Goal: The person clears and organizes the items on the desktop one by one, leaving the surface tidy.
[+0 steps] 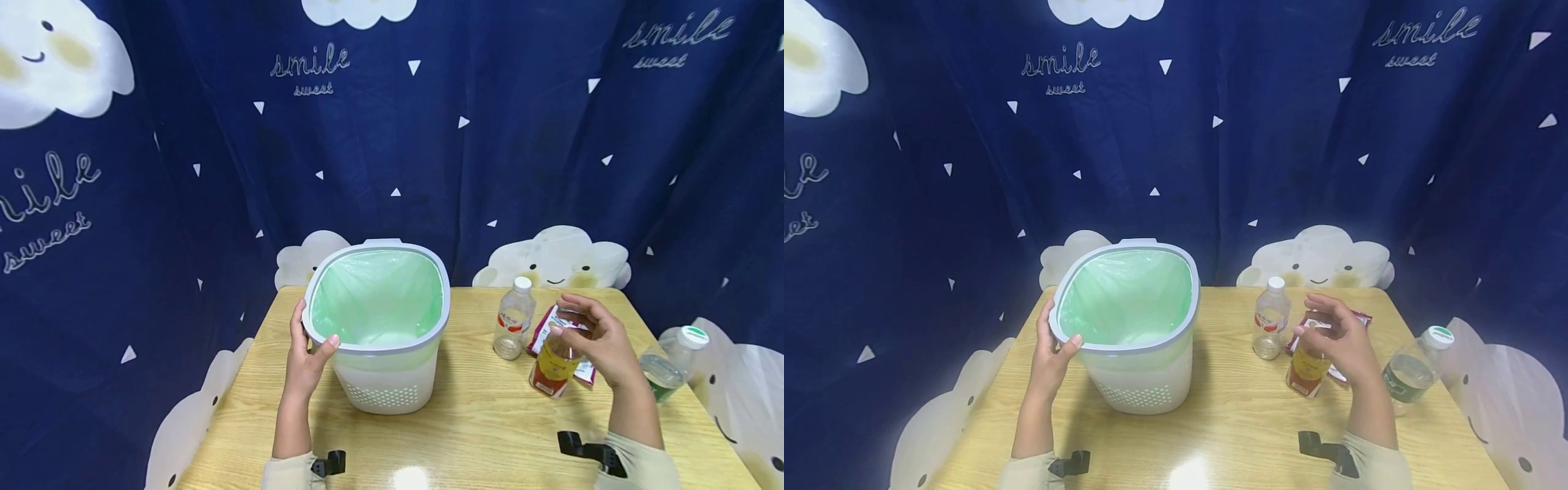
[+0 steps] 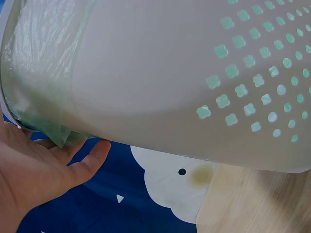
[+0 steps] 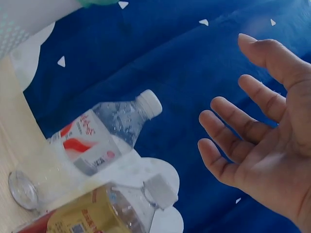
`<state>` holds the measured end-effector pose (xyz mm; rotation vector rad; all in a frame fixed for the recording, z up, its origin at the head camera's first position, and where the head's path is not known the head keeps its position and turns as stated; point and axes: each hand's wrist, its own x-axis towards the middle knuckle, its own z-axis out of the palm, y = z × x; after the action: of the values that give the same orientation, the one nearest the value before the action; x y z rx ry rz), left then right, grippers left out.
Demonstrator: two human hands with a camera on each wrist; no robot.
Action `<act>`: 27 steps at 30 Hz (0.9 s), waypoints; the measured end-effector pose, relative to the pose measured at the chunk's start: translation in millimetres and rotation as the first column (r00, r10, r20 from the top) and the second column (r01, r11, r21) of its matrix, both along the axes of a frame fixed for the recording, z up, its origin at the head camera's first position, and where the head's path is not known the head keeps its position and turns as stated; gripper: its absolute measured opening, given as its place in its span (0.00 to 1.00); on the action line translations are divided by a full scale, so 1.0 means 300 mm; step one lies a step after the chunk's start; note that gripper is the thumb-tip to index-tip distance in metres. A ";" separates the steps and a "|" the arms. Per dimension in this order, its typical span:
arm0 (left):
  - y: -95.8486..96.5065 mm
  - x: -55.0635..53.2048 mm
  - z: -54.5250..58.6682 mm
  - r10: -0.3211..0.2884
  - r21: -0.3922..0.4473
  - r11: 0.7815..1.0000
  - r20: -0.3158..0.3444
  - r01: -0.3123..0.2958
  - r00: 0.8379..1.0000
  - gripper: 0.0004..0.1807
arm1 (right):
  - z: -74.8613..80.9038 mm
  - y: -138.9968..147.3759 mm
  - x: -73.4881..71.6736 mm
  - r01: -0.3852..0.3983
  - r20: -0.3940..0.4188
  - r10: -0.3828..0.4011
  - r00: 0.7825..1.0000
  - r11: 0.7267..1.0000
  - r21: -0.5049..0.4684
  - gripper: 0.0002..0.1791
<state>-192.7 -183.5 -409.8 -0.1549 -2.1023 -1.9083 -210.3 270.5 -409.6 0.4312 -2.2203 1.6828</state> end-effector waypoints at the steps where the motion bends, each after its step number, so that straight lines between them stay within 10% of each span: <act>1: 0.000 0.000 -0.001 0.000 0.000 1.000 -0.001 0.000 1.000 0.48 | -0.004 0.005 0.002 0.006 0.003 -0.006 1.000 1.000 -0.015 0.29; 27: 0.005 0.005 0.011 -0.001 0.001 1.000 -0.001 0.001 1.000 0.47 | -0.232 0.118 -0.002 0.295 0.127 -0.275 0.953 0.938 -0.182 0.29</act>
<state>-191.2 -182.0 -406.4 -0.1563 -2.1005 -1.9099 -210.9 306.0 -479.3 -0.0266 -2.0335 1.7739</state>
